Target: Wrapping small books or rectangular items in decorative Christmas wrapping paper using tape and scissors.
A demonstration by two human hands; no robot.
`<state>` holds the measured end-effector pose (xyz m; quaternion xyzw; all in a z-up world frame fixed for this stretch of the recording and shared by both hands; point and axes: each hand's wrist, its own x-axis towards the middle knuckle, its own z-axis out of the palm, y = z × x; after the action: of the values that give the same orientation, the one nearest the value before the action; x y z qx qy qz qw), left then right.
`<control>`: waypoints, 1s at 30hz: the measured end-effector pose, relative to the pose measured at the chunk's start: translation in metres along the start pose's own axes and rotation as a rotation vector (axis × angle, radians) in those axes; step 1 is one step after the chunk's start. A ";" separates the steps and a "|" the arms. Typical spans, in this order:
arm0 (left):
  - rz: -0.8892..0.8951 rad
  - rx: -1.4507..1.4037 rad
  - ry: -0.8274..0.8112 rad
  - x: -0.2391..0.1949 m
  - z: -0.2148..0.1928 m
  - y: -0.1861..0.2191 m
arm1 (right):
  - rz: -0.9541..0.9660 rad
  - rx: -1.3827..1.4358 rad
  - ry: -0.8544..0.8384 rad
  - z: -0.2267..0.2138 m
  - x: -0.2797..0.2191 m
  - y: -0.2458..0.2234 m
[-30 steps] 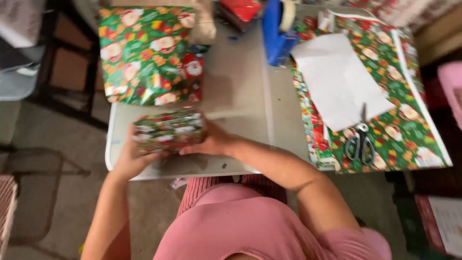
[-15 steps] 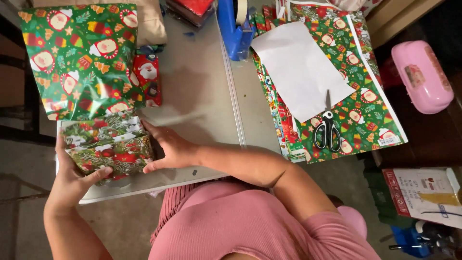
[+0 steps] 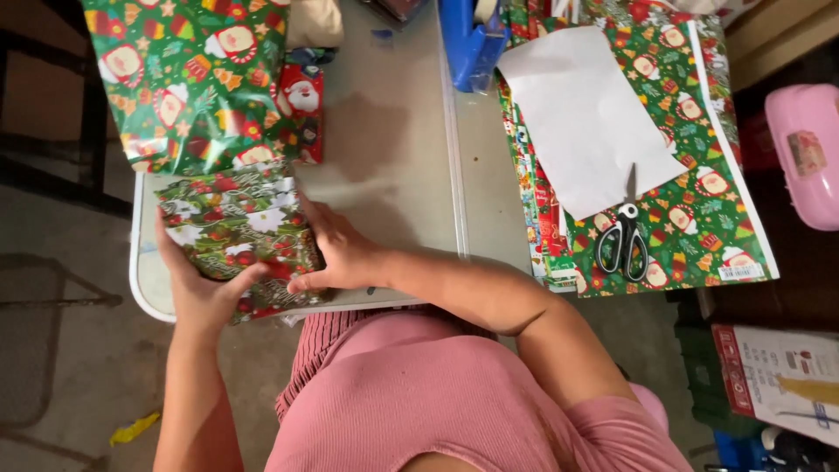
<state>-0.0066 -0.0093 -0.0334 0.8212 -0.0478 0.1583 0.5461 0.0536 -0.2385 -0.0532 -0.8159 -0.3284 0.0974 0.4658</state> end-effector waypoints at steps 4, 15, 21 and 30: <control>0.302 0.025 0.195 -0.022 0.006 -0.042 | -0.129 0.040 0.200 0.012 -0.006 0.001; -0.245 0.009 -0.148 -0.001 -0.007 -0.007 | 0.082 0.783 0.046 -0.010 0.008 0.044; -0.255 -0.057 -0.250 0.027 0.009 0.056 | 0.034 0.708 0.220 -0.024 -0.005 0.004; 0.496 0.629 -0.241 0.109 0.122 0.098 | 0.389 1.313 0.708 -0.045 -0.032 0.060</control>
<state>0.0975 -0.1494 0.0439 0.9242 -0.2570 0.1949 0.2045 0.0766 -0.3110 -0.0825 -0.3977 0.1144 0.0856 0.9063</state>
